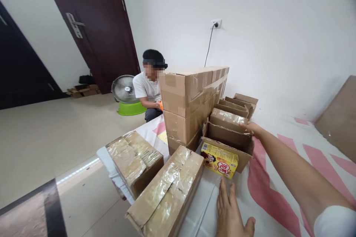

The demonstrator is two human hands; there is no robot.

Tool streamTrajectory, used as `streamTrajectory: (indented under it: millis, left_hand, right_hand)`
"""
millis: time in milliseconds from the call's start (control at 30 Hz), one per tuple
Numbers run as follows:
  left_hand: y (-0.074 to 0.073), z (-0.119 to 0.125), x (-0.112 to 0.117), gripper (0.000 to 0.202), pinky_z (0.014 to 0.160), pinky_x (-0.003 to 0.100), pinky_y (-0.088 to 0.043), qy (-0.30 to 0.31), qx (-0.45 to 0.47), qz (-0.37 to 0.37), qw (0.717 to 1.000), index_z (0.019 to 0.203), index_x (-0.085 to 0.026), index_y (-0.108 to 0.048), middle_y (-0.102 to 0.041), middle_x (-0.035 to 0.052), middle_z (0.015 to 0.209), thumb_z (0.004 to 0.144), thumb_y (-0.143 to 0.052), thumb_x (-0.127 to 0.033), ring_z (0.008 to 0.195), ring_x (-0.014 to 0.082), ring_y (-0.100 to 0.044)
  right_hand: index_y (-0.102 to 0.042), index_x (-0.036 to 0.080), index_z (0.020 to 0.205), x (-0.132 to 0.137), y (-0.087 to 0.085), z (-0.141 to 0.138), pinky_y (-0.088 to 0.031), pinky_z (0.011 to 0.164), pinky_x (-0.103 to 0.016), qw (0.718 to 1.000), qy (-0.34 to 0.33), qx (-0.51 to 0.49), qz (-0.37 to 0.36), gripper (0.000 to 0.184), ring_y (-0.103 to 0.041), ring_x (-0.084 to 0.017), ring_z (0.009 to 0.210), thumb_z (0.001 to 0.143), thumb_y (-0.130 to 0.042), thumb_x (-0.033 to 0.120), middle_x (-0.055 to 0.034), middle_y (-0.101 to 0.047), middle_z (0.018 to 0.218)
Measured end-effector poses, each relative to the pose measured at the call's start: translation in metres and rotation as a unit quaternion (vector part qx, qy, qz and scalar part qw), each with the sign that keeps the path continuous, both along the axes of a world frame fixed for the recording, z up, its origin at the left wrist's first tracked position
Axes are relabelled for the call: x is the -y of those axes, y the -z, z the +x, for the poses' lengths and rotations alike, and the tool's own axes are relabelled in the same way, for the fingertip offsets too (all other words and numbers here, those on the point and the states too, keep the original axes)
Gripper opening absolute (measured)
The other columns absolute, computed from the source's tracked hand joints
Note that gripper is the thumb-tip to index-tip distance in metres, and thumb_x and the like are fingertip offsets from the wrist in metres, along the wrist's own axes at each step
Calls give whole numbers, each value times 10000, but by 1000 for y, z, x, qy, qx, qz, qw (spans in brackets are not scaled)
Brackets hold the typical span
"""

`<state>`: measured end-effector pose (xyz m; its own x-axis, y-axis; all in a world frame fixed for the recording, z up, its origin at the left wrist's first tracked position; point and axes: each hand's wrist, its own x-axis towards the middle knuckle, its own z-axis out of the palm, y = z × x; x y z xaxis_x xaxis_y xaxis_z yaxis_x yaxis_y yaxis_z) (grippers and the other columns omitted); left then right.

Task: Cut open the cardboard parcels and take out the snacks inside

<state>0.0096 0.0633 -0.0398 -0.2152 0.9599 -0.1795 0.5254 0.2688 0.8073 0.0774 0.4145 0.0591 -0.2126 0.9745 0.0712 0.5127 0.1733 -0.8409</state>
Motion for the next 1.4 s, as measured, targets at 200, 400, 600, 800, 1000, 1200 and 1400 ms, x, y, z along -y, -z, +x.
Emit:
streamTrajectory:
  millis: [200, 400, 600, 800, 1000, 1200, 1400]
  left_hand:
    - [4, 1, 4, 951, 1239, 511, -74, 39, 32, 7, 999, 1528, -199, -280, 109, 79, 1653, 690, -686, -390, 1527, 355, 11]
    - [3, -1, 8, 938, 1245, 501, -50, 52, 53, 17, 997, 1525, -144, -275, 111, 126, 1649, 723, -664, -438, 1526, 351, 50]
    - [2, 0, 9, 900, 1235, 550, -30, 88, 54, 20, 994, 1485, -124, -363, 58, 144, 1652, 691, -694, -389, 1522, 373, 39]
    - [-6, -2, 14, 869, 1223, 569, -36, 128, 31, 28, 991, 1461, -100, -397, 52, 172, 1645, 692, -692, -377, 1515, 373, 86]
    - [-11, -11, 16, 888, 1213, 600, -31, 171, 45, 31, 984, 1438, -50, -392, 47, 209, 1638, 688, -707, -405, 1505, 404, 89]
    - [7, 3, 16, 725, 1182, 655, -115, 154, 122, 86, 977, 1431, -180, -424, -50, 109, 1660, 792, -616, -464, 1504, 419, -48]
    - [18, 12, 14, 743, 1158, 689, -150, 123, 173, 82, 974, 1471, -202, -386, -146, 108, 1646, 808, -603, -456, 1480, 451, -118]
  right_hand:
    - [-611, 166, 1162, -8, -21, 22, -554, 840, -396, 993, 76, 74, -56, 320, -637, -182, 976, 931, -593, 386, -72, -640, 1156]
    - [-639, 169, 1040, 27, -24, 23, -581, 700, -375, 998, 49, 29, -15, 357, -689, -232, 806, 780, -735, 395, -81, -714, 854]
    - [-524, 179, 1238, 84, -56, 17, -506, 939, -466, 986, 101, 1, 132, 551, -615, -291, 1114, 810, -613, 514, -189, -637, 1210]
    - [-502, 212, 1359, 163, -64, -48, -349, 1108, -442, 898, -198, 286, 271, 823, -455, -331, 1325, 675, -715, 618, -129, -525, 1422]
    - [-337, 114, 1470, 186, -27, -85, -481, 809, -403, 801, -239, 511, 201, 938, -660, -343, 1013, 666, -711, 423, -186, -667, 1149]
    - [-426, 166, 1320, 182, -19, -75, -445, 753, -345, 784, -209, 550, 197, 630, -643, -302, 1063, 762, -601, 401, -155, -658, 1170]
    - [-456, 169, 1236, 154, -20, -64, -438, 712, -343, 782, -170, 571, 184, 523, -649, -296, 1025, 784, -589, 397, -145, -660, 1144]
